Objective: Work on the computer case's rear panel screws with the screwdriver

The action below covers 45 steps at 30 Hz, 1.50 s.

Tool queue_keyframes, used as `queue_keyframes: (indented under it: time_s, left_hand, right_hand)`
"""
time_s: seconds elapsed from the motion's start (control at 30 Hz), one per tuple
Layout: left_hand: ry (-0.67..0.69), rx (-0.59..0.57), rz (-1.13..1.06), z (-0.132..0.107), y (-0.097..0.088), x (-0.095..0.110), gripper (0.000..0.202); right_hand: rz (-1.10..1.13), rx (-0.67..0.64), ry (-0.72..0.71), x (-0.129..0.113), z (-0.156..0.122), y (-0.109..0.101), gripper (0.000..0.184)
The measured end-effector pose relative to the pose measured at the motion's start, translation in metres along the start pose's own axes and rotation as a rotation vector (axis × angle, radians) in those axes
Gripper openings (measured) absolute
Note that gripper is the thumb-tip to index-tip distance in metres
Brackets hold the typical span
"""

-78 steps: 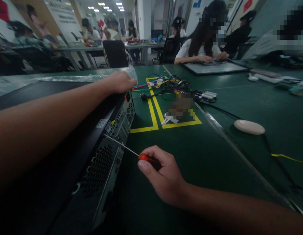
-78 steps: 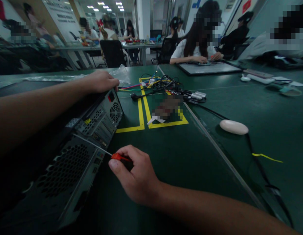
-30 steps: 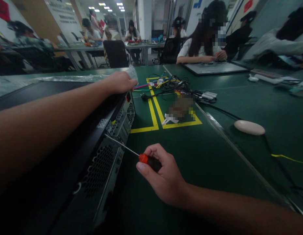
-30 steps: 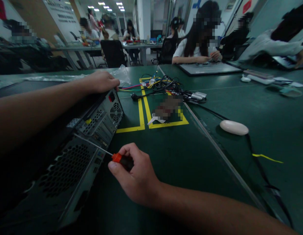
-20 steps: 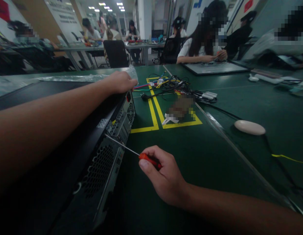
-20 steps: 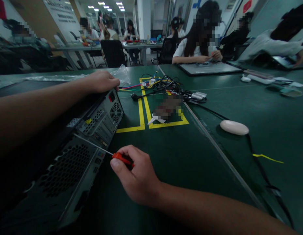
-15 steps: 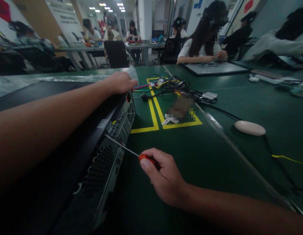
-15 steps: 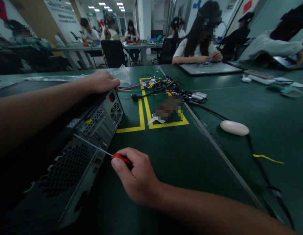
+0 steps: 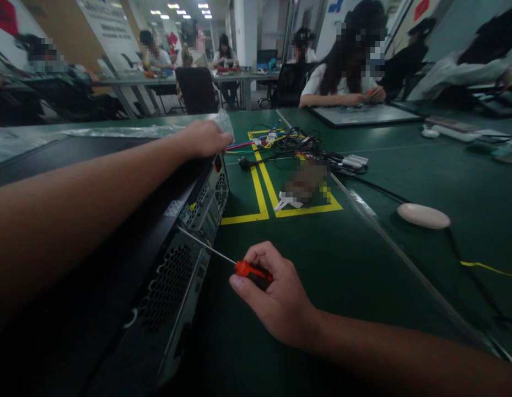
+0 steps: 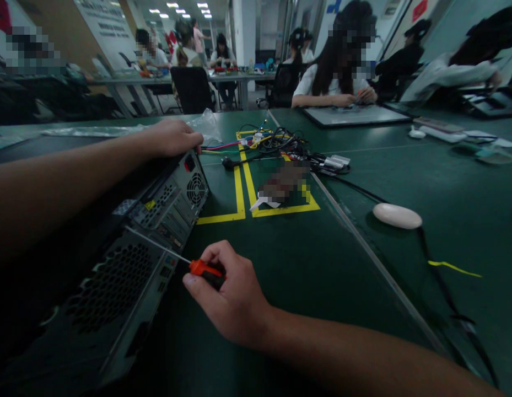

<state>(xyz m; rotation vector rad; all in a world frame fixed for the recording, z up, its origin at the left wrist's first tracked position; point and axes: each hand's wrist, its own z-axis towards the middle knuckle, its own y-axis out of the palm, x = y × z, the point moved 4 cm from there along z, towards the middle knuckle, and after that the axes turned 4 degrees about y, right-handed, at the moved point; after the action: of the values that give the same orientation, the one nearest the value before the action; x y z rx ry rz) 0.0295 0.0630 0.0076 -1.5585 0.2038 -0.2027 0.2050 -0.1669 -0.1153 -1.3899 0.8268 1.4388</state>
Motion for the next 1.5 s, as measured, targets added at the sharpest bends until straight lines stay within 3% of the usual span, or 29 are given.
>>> queue_keyframes:
  time_s: [1.13,1.5]
  left_hand:
    - [-0.008,0.037,0.052,0.0037,0.0021,-0.003,0.067]
    - [0.004,0.029,0.021,0.0005,0.0002,-0.0013,0.068]
  right_hand:
    - [0.041,-0.033,0.027,-0.0026,-0.0014,0.0021,0.009]
    - [0.054,-0.051,0.034,-0.0017,-0.0015,0.0018,0.019]
